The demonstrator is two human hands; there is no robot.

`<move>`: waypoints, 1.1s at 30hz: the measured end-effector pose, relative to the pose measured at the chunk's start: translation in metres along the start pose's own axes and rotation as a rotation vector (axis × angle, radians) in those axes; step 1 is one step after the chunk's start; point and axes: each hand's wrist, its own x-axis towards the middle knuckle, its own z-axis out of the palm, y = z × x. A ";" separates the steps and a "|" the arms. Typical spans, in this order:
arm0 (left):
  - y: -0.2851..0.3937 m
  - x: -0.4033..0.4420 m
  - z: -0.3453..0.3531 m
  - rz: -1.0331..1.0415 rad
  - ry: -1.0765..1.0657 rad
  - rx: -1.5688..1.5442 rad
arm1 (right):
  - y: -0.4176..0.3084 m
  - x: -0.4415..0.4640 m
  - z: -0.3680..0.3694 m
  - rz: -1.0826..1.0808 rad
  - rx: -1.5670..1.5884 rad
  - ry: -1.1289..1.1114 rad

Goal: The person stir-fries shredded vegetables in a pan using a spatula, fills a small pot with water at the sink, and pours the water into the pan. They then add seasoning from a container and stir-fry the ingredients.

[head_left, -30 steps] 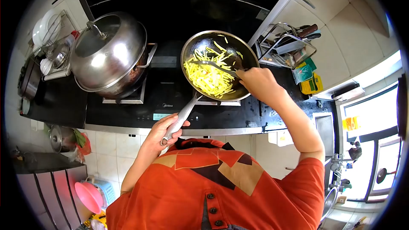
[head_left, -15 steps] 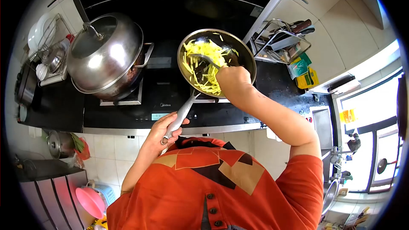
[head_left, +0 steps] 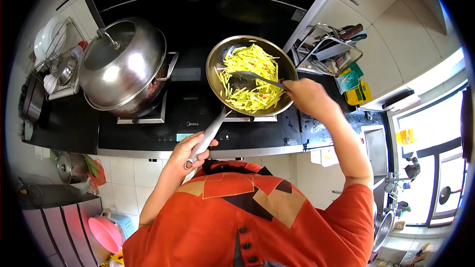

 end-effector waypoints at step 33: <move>0.002 -0.003 0.004 0.056 -0.022 0.000 | 0.054 0.009 0.006 0.159 0.268 0.026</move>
